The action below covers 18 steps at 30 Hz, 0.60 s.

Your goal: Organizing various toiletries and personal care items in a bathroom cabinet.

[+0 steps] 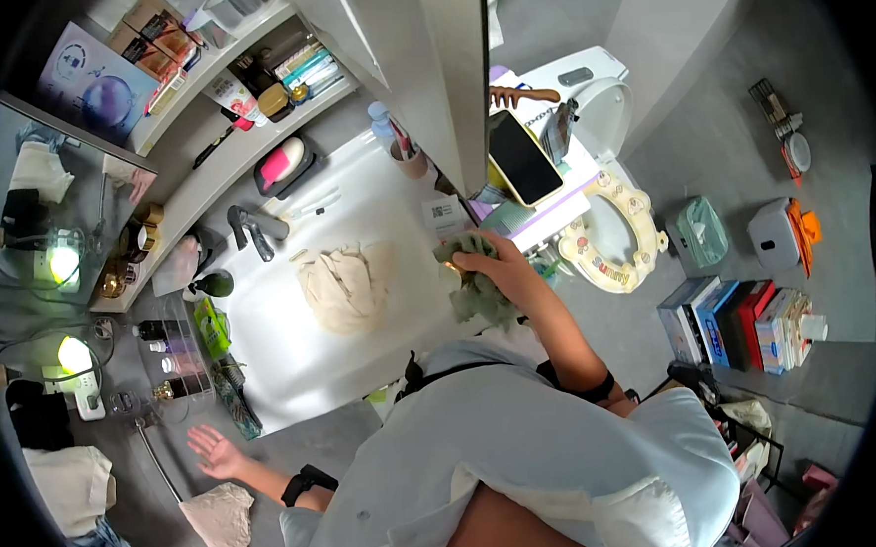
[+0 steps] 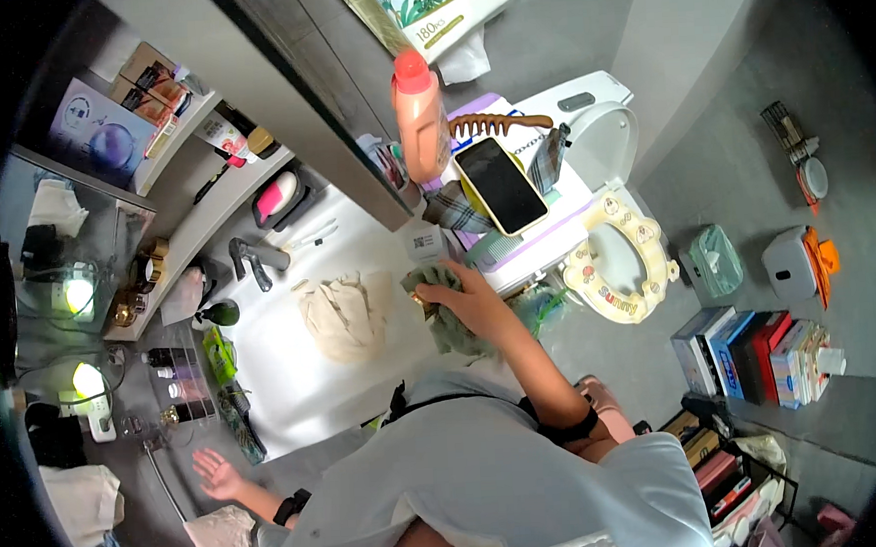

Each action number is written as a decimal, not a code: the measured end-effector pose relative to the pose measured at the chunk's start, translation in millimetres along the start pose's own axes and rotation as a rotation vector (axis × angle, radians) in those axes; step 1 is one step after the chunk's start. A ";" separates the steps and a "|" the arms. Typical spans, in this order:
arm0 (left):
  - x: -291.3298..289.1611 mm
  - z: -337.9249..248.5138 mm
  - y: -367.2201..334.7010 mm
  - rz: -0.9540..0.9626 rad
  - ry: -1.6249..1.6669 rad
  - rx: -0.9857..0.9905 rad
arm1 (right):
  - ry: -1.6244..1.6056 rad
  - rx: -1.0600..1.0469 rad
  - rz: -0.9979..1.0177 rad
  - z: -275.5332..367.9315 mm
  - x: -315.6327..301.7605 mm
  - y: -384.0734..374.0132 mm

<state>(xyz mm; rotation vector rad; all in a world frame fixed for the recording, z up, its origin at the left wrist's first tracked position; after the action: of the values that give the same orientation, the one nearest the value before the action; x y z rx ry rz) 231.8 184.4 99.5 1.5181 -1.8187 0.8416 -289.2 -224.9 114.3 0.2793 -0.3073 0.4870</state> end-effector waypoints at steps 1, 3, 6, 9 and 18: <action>-4.7 -17.7 6.0 -0.017 0.039 0.080 | -0.031 0.033 0.016 -0.3 0.1 0.3; -40.3 -56.1 4.5 -0.072 0.139 0.242 | -0.051 0.071 0.002 0.9 -4.7 0.3; -52.0 -79.5 37.9 -0.217 0.177 0.428 | -0.033 0.025 0.055 -1.1 -11.1 -3.8; -107.4 -123.2 63.1 -0.218 0.251 0.600 | -0.067 0.033 0.046 3.2 -20.1 -1.6; -133.9 -91.7 103.7 0.212 0.959 0.200 | -0.073 0.086 0.050 2.7 -35.4 -5.3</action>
<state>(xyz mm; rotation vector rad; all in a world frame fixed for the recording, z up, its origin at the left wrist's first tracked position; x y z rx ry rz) 154.9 350.9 40.7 0.7669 -1.1843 1.5500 -316.9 -244.9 103.3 0.3747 -0.3652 0.5411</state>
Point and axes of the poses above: each hand's wrist, its own y-axis away from the middle knuckle, its own x-axis out of the palm, z = x × y, the point moved 8 cm from there along -y, towards the middle knuckle, and after that the axes turned 2 degrees about -x, right-handed, at the moved point
